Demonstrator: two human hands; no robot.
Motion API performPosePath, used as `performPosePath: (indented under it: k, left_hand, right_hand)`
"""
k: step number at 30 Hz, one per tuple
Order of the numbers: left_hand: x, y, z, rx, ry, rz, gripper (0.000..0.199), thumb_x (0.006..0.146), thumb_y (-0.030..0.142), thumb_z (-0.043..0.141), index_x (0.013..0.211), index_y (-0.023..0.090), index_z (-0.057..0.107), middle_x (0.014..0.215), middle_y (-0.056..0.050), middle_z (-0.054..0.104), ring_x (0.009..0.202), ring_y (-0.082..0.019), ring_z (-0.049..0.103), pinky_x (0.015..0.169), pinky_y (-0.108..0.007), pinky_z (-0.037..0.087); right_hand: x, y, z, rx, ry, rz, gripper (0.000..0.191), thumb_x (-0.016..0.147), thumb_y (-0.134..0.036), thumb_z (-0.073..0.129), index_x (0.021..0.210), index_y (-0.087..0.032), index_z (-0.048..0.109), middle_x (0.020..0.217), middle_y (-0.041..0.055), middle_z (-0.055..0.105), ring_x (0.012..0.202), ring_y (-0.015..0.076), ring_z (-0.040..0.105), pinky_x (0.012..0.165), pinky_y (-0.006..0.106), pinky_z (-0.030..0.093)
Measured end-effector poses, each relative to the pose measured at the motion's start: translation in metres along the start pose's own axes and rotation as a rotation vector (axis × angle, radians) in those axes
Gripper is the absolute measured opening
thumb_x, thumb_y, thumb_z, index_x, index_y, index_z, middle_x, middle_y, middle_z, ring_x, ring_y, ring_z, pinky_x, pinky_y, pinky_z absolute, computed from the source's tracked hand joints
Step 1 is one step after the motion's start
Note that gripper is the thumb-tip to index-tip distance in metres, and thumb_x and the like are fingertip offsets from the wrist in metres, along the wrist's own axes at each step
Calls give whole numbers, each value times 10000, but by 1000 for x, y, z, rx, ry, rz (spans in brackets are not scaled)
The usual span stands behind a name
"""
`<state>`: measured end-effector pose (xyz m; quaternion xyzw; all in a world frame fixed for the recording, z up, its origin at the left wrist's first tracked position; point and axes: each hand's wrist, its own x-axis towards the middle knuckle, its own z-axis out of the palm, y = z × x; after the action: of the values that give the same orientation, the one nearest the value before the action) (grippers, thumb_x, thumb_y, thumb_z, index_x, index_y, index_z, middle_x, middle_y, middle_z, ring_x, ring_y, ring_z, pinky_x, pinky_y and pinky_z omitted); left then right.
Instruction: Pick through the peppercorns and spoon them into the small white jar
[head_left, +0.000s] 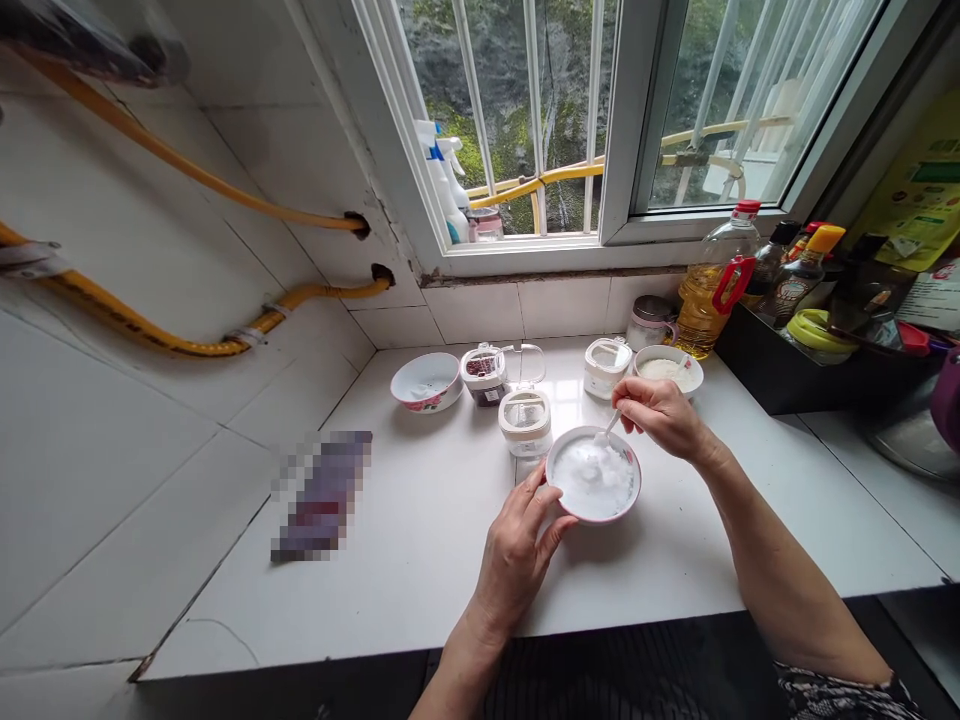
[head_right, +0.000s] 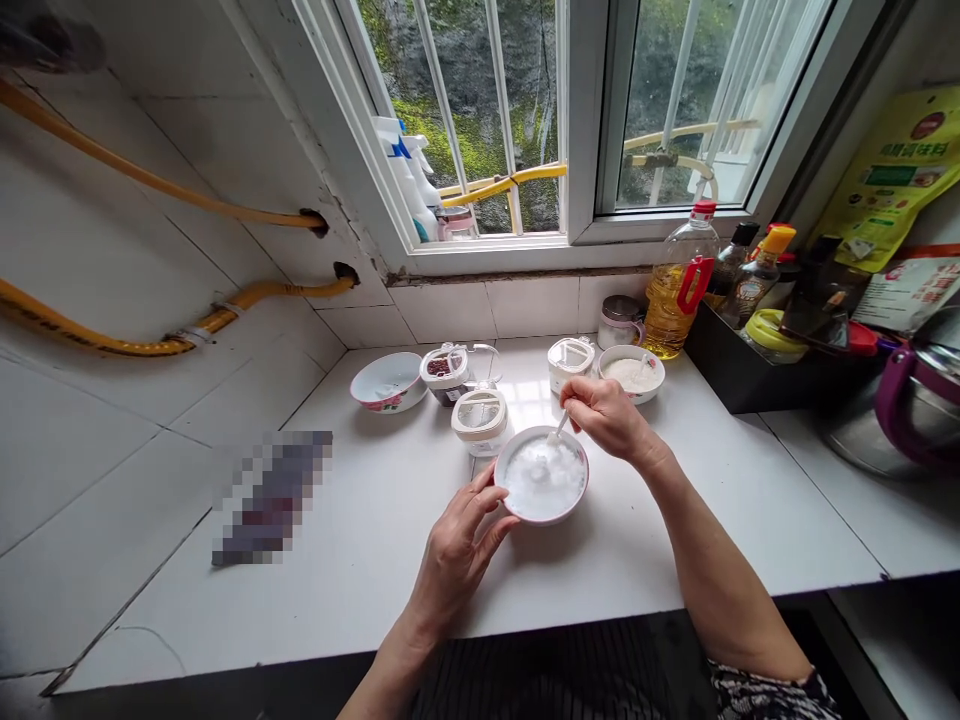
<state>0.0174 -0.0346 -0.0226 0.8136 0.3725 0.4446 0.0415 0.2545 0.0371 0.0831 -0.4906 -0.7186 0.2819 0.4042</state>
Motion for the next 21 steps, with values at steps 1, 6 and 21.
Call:
performPosePath:
  k: [1, 6, 21]
  left_hand:
    - [0, 0, 0, 3, -1, -3, 155, 1007, 294, 533, 1133, 210, 567, 1317, -166, 632, 1218, -270, 643, 927, -379, 594]
    - [0, 0, 0, 0, 1, -2, 158, 1010, 299, 526, 1135, 211, 566, 1331, -167, 623, 1201, -269, 652, 918, -383, 599]
    - [0, 0, 0, -12, -3, 1, 159, 1012, 299, 524, 1128, 202, 572, 1283, -159, 650, 1252, -271, 621, 958, -379, 578]
  right_hand:
    - [0, -1, 2, 4, -18, 15, 123, 738, -193, 514, 658, -197, 608, 483, -27, 578, 463, 113, 478, 475, 240, 377]
    - [5, 1, 7, 210, -17, 190, 104, 697, -232, 534, 625, -190, 598, 456, -13, 586, 425, 124, 512, 429, 236, 395]
    - [18, 24, 8, 648, 29, 470, 80, 549, -218, 664, 587, -154, 634, 440, 46, 643, 355, 94, 470, 384, 216, 345]
